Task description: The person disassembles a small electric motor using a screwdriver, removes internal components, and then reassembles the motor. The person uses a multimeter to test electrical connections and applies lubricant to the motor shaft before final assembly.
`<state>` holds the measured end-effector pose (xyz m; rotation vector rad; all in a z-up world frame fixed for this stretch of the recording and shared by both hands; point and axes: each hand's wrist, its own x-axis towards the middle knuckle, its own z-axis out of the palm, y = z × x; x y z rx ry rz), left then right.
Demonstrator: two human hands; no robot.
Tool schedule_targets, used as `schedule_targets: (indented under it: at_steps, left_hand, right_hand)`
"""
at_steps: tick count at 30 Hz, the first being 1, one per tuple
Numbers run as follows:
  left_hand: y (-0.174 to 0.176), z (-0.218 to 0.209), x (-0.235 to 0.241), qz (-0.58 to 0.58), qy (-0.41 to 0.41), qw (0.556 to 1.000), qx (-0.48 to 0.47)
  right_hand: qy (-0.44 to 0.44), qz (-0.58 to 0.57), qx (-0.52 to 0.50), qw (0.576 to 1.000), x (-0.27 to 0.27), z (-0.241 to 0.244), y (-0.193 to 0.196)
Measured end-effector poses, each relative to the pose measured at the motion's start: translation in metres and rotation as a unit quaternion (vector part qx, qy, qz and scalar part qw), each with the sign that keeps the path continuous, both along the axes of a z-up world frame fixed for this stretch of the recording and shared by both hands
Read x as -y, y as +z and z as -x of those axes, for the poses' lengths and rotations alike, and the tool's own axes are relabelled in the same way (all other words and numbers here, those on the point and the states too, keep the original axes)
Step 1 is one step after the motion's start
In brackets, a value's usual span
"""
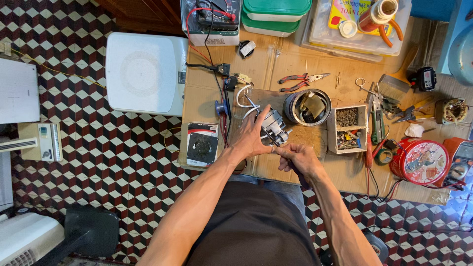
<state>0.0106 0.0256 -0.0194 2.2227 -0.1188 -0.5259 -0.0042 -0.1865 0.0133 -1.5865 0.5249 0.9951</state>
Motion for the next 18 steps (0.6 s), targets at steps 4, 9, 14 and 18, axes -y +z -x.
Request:
schedule_targets:
  at_steps: [4, 9, 14, 18]
  left_hand:
    - [-0.001, 0.002, 0.000, 0.006, 0.010, 1.000, 0.006]
    - [0.000, -0.001, -0.002, 0.019, 0.007, 0.999, 0.026]
    - [0.001, -0.003, -0.002, 0.013, 0.006, 1.000, 0.013]
    - [0.001, -0.001, -0.002, 0.026, 0.013, 0.999, 0.018]
  right_hand:
    - [0.170, 0.245, 0.225, 0.928, -0.015, 0.017, 0.004]
    - [0.161, 0.292, 0.382, 0.862, -0.024, 0.027, 0.000]
    - [-0.041, 0.005, 0.014, 0.999, -0.017, 0.009, -0.012]
    - [0.003, 0.039, 0.020, 0.999, -0.017, 0.006, -0.009]
